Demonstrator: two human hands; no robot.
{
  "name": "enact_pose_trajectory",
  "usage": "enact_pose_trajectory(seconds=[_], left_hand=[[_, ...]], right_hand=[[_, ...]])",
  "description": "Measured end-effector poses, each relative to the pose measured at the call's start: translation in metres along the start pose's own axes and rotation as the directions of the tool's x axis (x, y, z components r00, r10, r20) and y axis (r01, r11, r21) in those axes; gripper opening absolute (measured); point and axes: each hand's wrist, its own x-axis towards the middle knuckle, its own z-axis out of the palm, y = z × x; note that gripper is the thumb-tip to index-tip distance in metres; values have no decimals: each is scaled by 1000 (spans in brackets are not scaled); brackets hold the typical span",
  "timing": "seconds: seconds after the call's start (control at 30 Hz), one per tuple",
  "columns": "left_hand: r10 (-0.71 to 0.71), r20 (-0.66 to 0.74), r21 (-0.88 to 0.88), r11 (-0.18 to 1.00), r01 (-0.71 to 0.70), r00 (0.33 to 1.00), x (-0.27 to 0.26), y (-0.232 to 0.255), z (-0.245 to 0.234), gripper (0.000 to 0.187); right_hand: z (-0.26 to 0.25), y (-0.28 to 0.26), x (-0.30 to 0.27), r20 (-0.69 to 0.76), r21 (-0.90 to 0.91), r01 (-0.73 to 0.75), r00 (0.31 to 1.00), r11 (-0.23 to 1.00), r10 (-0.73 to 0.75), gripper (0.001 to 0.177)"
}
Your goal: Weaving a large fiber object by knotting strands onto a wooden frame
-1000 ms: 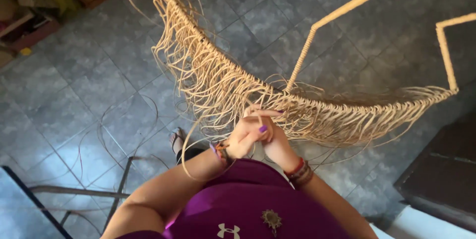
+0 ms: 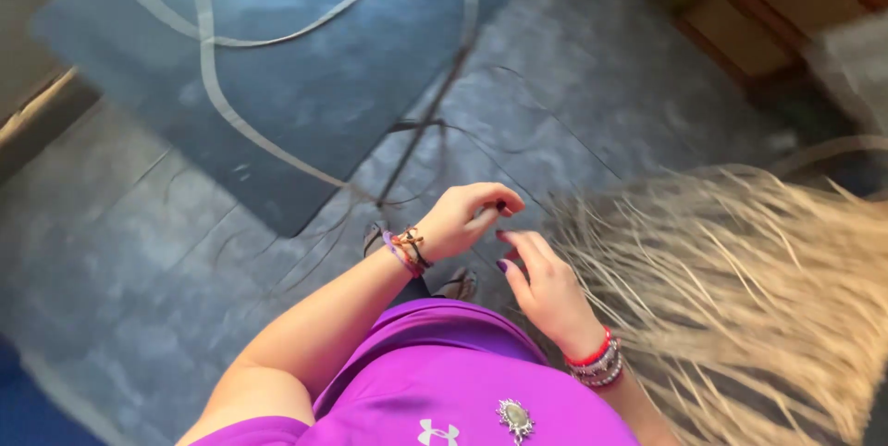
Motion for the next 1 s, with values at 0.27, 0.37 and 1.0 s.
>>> enact_pose_trajectory(seconds=[0.27,0.37,1.0], left_hand=[[-253,-439,-198,963,182,862,-58,-25,-150,33],[-275,-466,-228,956,186,841,-57,-32,-189,33],[-567,-337,-771,624,125,751,116,-108,-126,33]], right_hand=[[70,-71,160,57,47,322,944,945,-325,38],[80,-86,206,20,89,305,951,948,-308,41],[54,128,485,129,848,-306,911,433,391,25]])
